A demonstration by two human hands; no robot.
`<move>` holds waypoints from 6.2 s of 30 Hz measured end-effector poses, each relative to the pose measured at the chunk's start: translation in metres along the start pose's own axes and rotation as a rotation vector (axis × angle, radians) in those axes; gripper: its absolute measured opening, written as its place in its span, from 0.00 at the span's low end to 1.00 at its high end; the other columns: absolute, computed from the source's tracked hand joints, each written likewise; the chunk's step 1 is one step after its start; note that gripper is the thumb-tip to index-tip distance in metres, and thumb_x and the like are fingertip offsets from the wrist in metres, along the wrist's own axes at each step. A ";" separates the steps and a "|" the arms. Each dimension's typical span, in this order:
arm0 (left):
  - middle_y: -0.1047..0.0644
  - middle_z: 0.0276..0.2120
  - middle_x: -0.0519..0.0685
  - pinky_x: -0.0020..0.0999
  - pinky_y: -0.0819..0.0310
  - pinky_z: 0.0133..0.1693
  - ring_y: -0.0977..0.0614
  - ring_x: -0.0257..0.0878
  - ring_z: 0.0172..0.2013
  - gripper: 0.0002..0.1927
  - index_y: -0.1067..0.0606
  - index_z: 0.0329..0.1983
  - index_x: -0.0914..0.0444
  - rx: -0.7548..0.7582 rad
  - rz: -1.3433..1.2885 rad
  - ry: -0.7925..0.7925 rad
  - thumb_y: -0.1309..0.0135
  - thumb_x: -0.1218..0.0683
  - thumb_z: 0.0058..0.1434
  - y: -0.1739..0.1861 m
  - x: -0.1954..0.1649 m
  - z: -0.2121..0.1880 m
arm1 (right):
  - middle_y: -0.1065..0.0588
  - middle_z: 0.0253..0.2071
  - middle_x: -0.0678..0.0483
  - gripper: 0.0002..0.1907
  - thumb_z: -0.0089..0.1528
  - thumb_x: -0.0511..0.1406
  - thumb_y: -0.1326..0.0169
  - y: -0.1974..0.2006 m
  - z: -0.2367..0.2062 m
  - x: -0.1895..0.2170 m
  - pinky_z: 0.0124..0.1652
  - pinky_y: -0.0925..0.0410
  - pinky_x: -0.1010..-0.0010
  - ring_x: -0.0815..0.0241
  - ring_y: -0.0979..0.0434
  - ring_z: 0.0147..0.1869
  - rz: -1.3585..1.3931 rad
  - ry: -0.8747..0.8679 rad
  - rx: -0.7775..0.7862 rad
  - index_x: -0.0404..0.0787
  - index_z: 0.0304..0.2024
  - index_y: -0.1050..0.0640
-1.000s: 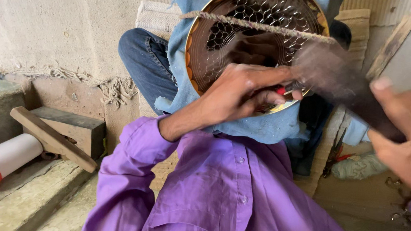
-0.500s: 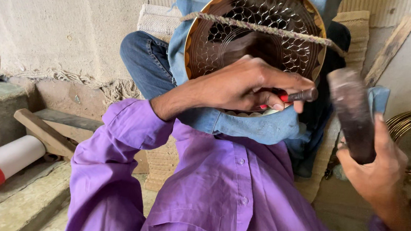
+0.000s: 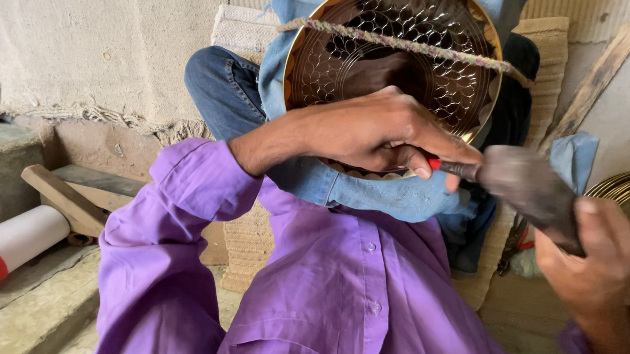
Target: The person sits on the floor with a brass plate held on a cloth-covered form on their lap, holding a small punch against the plate's surface and striking it with a wooden mallet to hammer a decorative pattern into the metal. They then set the finished plate aside, stack completed plates, and wrap a stack in paper.
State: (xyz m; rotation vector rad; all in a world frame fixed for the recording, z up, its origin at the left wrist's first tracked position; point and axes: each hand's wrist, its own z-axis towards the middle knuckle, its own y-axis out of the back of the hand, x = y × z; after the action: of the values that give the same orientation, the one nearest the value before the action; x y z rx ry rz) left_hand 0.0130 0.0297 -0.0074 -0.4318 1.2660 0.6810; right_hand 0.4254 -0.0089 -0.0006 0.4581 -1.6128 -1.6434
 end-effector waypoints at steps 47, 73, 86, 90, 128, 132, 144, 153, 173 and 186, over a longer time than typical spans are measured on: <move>0.19 0.36 0.52 0.26 0.22 0.36 0.16 0.34 0.34 0.21 0.38 0.51 0.67 -1.362 0.220 0.496 0.36 0.63 0.66 -0.107 -0.031 -0.019 | 0.26 0.36 0.65 0.48 0.58 0.26 0.49 0.062 0.255 0.022 0.36 0.29 0.84 0.75 0.25 0.34 -0.199 0.220 0.927 0.62 0.77 0.45; 0.18 0.56 0.53 0.41 0.19 0.50 0.15 0.52 0.54 0.30 0.30 0.69 0.58 -0.331 0.265 0.127 0.35 0.52 0.65 -0.011 -0.010 -0.017 | 0.26 0.42 0.44 0.43 0.71 0.22 0.40 -0.056 -0.033 0.032 0.41 0.24 0.69 0.54 0.24 0.37 0.923 -0.504 -0.449 0.41 0.77 0.52; 0.19 0.60 0.51 0.37 0.17 0.50 0.13 0.46 0.54 0.27 0.29 0.69 0.60 -0.131 0.131 0.026 0.39 0.61 0.67 -0.005 0.002 -0.011 | 0.23 0.42 0.43 0.27 0.62 0.26 0.35 0.005 0.027 0.068 0.45 0.25 0.64 0.51 0.19 0.41 0.396 -0.391 -0.117 0.32 0.60 0.31; 0.19 0.56 0.54 0.40 0.21 0.45 0.14 0.50 0.52 0.31 0.27 0.66 0.60 -0.032 0.159 -0.026 0.40 0.67 0.59 0.002 0.000 -0.002 | 0.24 0.47 0.36 0.40 0.58 0.27 0.32 -0.010 -0.004 0.069 0.47 0.25 0.57 0.41 0.19 0.46 0.060 -0.284 -0.097 0.36 0.69 0.37; 0.20 0.58 0.52 0.39 0.21 0.46 0.14 0.47 0.53 0.25 0.28 0.68 0.60 -0.008 0.110 -0.027 0.39 0.62 0.67 0.009 -0.004 -0.003 | 0.26 0.37 0.40 0.36 0.52 0.24 0.32 -0.062 -0.034 0.055 0.39 0.30 0.59 0.50 0.24 0.38 0.133 -0.234 -0.260 0.37 0.58 0.37; 0.20 0.60 0.50 0.37 0.18 0.50 0.13 0.42 0.54 0.25 0.30 0.69 0.60 -0.040 0.071 -0.014 0.41 0.64 0.70 0.007 -0.005 -0.006 | 0.30 0.43 0.48 0.32 0.70 0.21 0.42 -0.048 -0.041 0.057 0.47 0.28 0.72 0.58 0.27 0.42 0.667 -0.497 -0.404 0.35 0.66 0.46; 0.20 0.59 0.53 0.38 0.21 0.45 0.14 0.48 0.53 0.24 0.28 0.68 0.59 -0.080 0.132 -0.016 0.40 0.61 0.69 0.003 -0.006 -0.009 | 0.23 0.43 0.42 0.43 0.64 0.25 0.35 -0.035 0.008 0.055 0.48 0.24 0.62 0.52 0.19 0.43 0.438 -0.320 -0.241 0.36 0.74 0.45; 0.18 0.52 0.53 0.33 0.16 0.52 0.13 0.43 0.50 0.26 0.29 0.68 0.62 -0.679 0.367 0.227 0.40 0.63 0.68 -0.042 -0.025 -0.033 | 0.25 0.45 0.36 0.41 0.57 0.24 0.36 0.026 0.094 0.034 0.41 0.28 0.59 0.45 0.20 0.42 0.355 -0.196 0.106 0.33 0.71 0.35; 0.19 0.52 0.50 0.32 0.17 0.48 0.14 0.41 0.50 0.22 0.31 0.64 0.61 -0.619 0.281 0.194 0.38 0.61 0.68 -0.028 -0.028 -0.028 | 0.28 0.35 0.37 0.40 0.56 0.23 0.37 0.017 0.101 0.033 0.32 0.32 0.59 0.44 0.24 0.32 0.224 -0.240 0.023 0.31 0.70 0.36; 0.16 0.52 0.46 0.38 0.20 0.47 0.12 0.44 0.50 0.25 0.27 0.66 0.61 -0.072 0.166 0.068 0.38 0.59 0.67 0.010 -0.007 -0.013 | 0.26 0.45 0.41 0.42 0.65 0.21 0.40 -0.043 -0.027 0.056 0.39 0.25 0.66 0.53 0.23 0.38 0.665 -0.416 -0.578 0.41 0.73 0.49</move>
State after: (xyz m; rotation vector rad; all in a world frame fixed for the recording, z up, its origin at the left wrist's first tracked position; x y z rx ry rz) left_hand -0.0044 0.0273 -0.0033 -0.4149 1.3552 0.8602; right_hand 0.3974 -0.0722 -0.0307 -0.6857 -1.2621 -1.6138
